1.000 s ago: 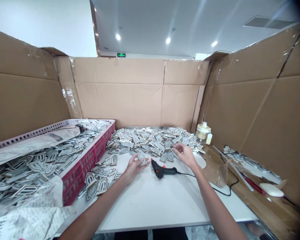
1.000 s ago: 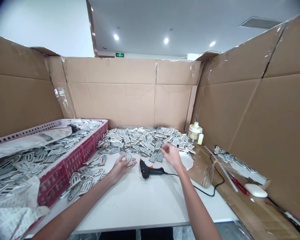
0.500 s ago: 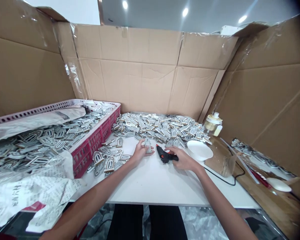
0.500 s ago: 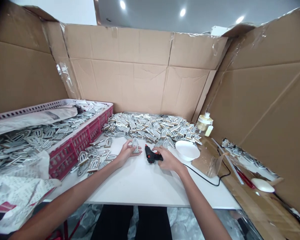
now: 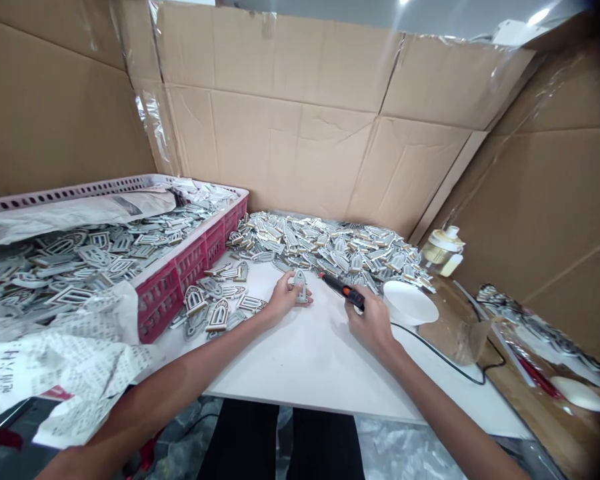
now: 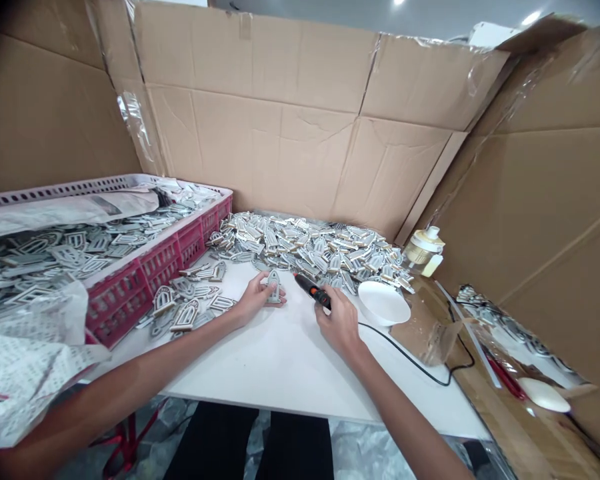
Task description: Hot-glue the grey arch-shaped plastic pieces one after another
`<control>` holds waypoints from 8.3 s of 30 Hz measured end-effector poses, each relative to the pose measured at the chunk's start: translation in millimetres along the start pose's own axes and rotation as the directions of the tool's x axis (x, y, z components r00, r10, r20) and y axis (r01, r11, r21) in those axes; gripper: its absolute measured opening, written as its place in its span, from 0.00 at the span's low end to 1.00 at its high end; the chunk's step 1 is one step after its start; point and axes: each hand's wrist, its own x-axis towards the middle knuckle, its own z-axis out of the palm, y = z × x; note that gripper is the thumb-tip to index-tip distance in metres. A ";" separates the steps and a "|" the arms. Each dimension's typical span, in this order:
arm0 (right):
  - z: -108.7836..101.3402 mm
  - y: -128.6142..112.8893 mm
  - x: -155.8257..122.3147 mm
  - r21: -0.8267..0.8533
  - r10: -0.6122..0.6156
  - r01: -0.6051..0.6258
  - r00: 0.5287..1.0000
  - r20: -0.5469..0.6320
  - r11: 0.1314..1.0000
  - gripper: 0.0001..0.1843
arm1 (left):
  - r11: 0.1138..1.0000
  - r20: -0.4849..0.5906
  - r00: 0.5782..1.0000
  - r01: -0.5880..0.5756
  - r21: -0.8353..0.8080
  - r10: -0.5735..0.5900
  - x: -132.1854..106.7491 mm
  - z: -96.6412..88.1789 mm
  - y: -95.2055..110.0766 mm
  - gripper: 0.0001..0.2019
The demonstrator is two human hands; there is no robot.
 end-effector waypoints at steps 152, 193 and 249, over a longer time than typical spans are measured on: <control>11.9 -5.1 0.7 0.245 0.032 -0.059 0.993 0.111 0.968 0.10 | 0.964 0.075 0.983 -0.177 0.199 0.165 -2.8 -0.6 5.1 0.15; 9.7 0.7 -0.4 0.128 -0.153 0.127 0.962 0.224 0.984 0.25 | 0.962 -0.046 0.999 -0.040 -0.269 0.028 1.6 -7.0 26.9 0.07; -48.9 -68.8 86.3 -0.218 -0.261 0.371 0.875 0.407 0.903 0.33 | 0.929 -0.162 0.985 -0.004 -0.369 -0.060 16.8 -32.4 46.0 0.25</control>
